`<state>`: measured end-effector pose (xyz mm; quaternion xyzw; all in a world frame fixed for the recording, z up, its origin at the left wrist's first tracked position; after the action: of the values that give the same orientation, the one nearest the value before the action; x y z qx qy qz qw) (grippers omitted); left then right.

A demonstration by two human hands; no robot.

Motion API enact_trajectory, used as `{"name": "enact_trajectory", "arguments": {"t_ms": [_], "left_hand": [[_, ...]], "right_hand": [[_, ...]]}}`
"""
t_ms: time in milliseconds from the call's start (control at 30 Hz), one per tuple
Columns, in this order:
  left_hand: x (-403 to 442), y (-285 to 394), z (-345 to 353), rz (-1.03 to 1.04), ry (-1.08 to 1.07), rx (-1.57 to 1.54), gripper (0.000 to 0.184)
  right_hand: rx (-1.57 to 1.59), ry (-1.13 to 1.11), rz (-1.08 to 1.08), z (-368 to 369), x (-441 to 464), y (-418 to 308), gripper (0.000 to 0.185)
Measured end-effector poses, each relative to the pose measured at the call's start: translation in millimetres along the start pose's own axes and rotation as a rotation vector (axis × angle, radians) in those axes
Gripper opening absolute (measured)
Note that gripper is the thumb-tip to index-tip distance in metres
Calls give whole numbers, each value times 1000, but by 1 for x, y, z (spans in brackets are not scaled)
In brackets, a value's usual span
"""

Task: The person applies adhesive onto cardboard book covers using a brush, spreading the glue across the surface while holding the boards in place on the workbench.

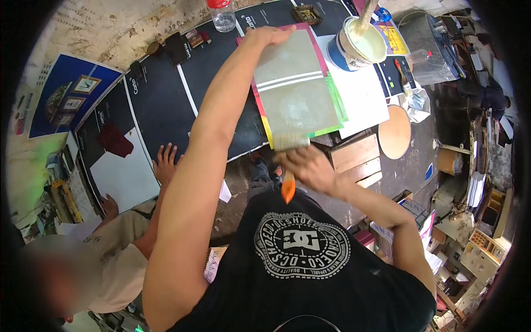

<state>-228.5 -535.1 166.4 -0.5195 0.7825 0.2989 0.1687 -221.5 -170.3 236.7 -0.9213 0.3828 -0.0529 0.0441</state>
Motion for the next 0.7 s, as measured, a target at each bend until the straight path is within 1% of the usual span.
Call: {"name": "enact_trajectory", "arguments": {"t_ms": [33, 133, 167, 200, 267, 333, 367, 400, 467, 567, 600, 667, 700], "left_hand": [[1, -1, -2, 0, 17, -8, 98], [6, -3, 2, 6, -42, -60, 98], [4, -2, 0, 32, -24, -36, 100], [9, -2, 3, 7, -32, -6, 95], [25, 0, 9, -43, -38, 54, 85], [14, 2, 9, -37, -10, 43, 85], [10, 1, 7, -36, 2, 37, 86], [7, -1, 3, -38, -24, 30, 86], [-1, 0, 1, -35, -91, 14, 86], [1, 1, -1, -39, -83, 39, 85], [2, 1, 0, -49, -84, 49, 85], [13, 1, 2, -8, -50, 34, 91], [19, 1, 6, 16, -40, 32, 95]], "right_hand": [[166, -26, -2, -7, -4, -5, 42], [181, 117, 76, -35, 11, 24, 40], [309, 111, 203, -44, 21, 51, 40], [208, 267, 210, -39, 30, 76, 40], [112, 442, 162, -15, 45, 109, 41], [294, 326, 124, 30, 45, 94, 43], [237, 264, 125, 27, 38, 69, 45], [254, 115, 118, 15, 25, 48, 45], [347, 83, 36, -3, 0, 15, 43], [342, -185, 134, -34, -5, 43, 42], [343, 161, 116, -40, 3, 62, 38], [223, 314, 162, -32, 24, 108, 35], [262, 267, 135, -17, 21, 115, 36]]}}
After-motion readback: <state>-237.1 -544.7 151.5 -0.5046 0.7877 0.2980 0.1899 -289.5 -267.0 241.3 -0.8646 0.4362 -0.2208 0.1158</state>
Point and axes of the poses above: each hand's wrist, its own x-axis towards the middle knuckle, its own z-axis out of the palm, y = z × x, the point moved 3 cm from there along x, towards the middle knuckle, and after that the axes turned 11 degrees about -z, right-handed, at the moved point
